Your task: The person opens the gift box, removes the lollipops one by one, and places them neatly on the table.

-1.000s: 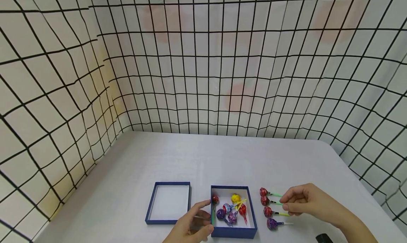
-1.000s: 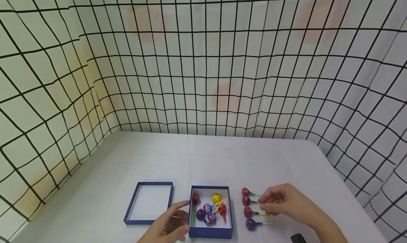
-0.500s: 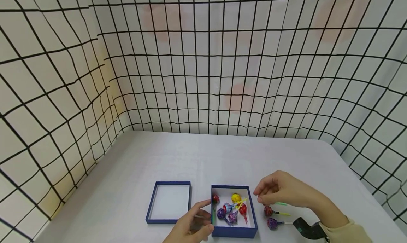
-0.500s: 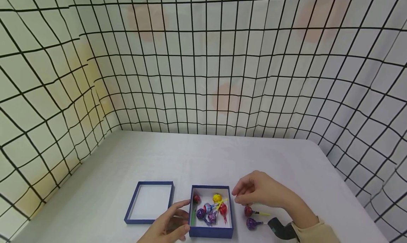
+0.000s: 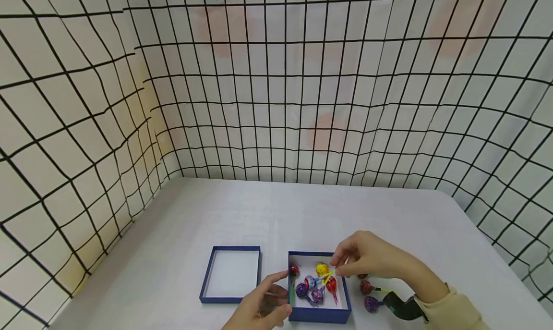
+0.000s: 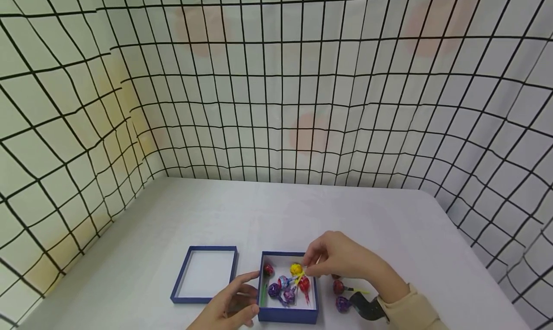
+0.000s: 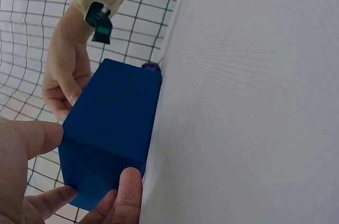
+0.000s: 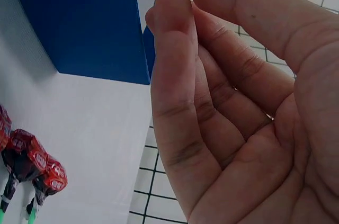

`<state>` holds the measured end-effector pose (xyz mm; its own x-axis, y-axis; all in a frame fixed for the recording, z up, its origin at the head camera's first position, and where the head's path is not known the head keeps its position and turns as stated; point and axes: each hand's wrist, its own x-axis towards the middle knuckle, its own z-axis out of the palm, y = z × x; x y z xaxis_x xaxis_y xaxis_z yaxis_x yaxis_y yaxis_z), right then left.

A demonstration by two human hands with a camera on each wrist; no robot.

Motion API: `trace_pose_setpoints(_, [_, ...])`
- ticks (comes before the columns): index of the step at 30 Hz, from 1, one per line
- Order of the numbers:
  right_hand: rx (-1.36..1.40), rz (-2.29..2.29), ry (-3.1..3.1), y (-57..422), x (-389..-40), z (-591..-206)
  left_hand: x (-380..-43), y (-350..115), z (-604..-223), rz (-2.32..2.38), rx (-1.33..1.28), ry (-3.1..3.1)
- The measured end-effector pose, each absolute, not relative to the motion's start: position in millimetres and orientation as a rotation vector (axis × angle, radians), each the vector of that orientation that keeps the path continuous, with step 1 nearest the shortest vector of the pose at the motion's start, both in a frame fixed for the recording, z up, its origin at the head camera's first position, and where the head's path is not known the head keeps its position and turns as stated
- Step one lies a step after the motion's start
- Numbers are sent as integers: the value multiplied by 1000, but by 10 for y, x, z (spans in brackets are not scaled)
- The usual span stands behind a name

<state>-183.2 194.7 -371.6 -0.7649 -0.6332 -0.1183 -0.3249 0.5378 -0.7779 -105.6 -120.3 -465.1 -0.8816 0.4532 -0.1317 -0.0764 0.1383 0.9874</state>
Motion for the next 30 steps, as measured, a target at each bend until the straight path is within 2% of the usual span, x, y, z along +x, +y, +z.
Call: trace_pose_setpoints(30, [-850,-1099,2383,1853,-1850,-3836,-1055,-1193,-4665,1784,349,2032])
